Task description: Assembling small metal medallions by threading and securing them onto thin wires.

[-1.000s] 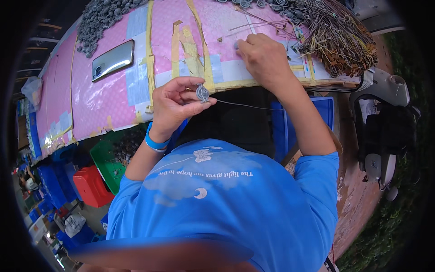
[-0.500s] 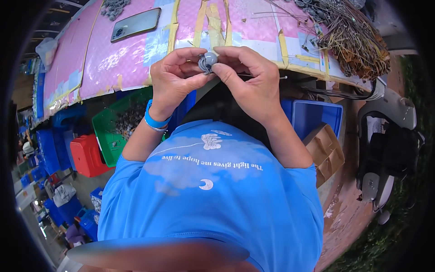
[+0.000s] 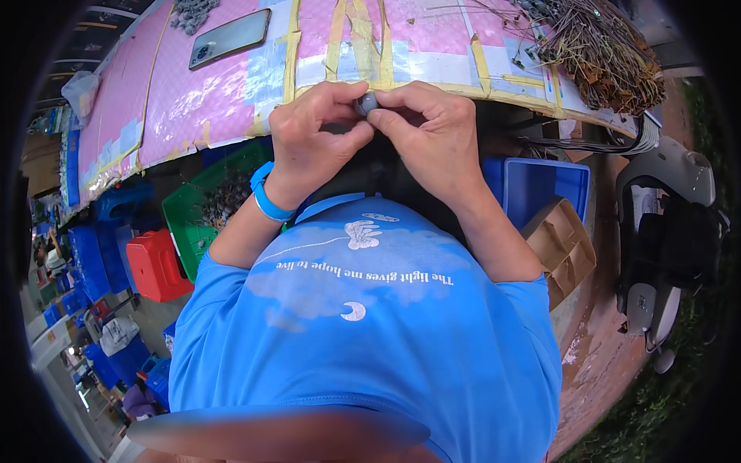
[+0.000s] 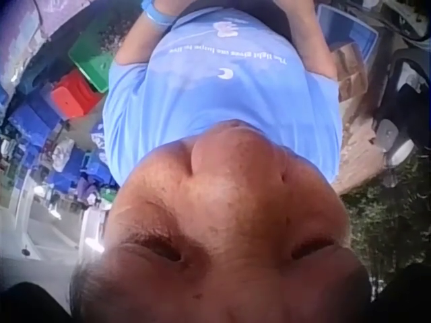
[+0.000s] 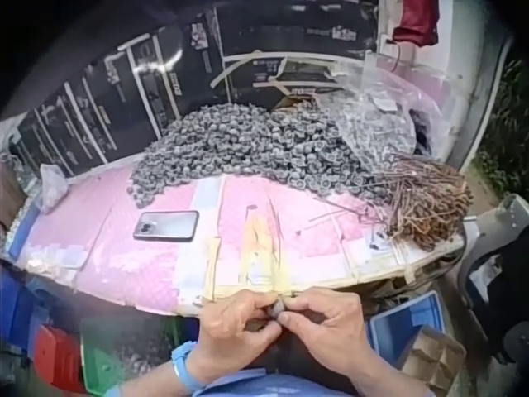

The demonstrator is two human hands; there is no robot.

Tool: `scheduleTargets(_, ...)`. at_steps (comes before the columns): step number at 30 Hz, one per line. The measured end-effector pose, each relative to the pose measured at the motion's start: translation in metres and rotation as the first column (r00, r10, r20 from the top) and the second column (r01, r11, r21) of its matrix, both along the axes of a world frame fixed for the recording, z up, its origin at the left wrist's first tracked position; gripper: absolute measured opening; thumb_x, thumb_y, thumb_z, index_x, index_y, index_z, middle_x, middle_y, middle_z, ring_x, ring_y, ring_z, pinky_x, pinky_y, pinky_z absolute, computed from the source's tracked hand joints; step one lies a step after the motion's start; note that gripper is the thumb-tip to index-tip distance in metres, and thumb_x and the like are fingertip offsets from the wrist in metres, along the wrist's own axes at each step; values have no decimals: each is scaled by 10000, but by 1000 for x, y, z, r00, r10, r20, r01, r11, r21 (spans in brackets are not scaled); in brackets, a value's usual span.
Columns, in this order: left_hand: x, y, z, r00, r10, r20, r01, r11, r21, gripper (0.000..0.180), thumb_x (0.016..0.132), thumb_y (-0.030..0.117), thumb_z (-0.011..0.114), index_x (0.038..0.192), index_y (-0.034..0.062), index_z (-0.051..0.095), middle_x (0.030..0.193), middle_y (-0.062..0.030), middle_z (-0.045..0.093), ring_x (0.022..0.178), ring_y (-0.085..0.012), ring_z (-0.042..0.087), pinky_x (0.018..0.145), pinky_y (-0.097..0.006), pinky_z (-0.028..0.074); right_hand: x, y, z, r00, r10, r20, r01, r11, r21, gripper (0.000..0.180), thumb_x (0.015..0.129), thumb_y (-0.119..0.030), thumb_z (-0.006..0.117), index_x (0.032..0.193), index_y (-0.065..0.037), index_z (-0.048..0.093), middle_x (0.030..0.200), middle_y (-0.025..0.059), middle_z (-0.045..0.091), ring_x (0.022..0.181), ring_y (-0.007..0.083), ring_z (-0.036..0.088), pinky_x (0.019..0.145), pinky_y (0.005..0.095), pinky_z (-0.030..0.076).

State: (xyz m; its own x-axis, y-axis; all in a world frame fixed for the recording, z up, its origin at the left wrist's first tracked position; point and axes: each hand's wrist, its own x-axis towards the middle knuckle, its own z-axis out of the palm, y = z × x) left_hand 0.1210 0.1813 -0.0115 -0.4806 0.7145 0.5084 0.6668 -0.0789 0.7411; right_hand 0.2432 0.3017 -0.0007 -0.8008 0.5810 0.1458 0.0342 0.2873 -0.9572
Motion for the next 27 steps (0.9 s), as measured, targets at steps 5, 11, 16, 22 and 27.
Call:
scheduleTargets(5,-3,3,2,987,-66,148,71,997,-30,384,702,-69,765,1072,-5,688,1013,-136,720,830,-156,732,712,-251,588,7,28,-7,990,111,-81,-129,959,-254,161,873,-21,700,1028,18,722,965,64,712,884,107,656,806,242,521)
scheduleTargets(11,-1,12,-2,831,-284,478,262,958,114,414,763,-111,725,1159,0,678,1325,-171,582,977,-207,696,847,-274,585,5,42,-25,925,266,-271,-367,811,-456,287,957,-129,621,1181,50,633,1045,96,682,950,141,643,871,272,506)
scheduleTargets(16,5,15,6,875,-253,413,221,967,124,477,766,-130,714,1223,-20,634,1278,-187,612,968,-199,692,857,-295,586,-4,35,-34,829,244,-504,-513,690,-510,347,987,-160,579,1247,70,568,1097,111,649,946,160,649,866,271,512)
scheduleTargets(22,8,22,6,841,-161,516,122,987,108,514,774,-95,744,1260,-28,590,1040,-171,695,937,-197,703,822,-278,587,-20,19,-28,914,-25,-405,-288,663,-691,287,984,-195,602,1173,20,611,1005,85,683,872,110,650,770,231,528)
scheduleTargets(27,-3,14,-10,938,-38,343,-2,993,117,338,752,-33,789,1067,-17,665,975,-115,704,836,-162,712,731,-254,595,-22,21,-40,903,-66,-424,-194,819,-541,211,958,-147,636,1089,16,663,984,88,700,883,123,654,787,252,537)
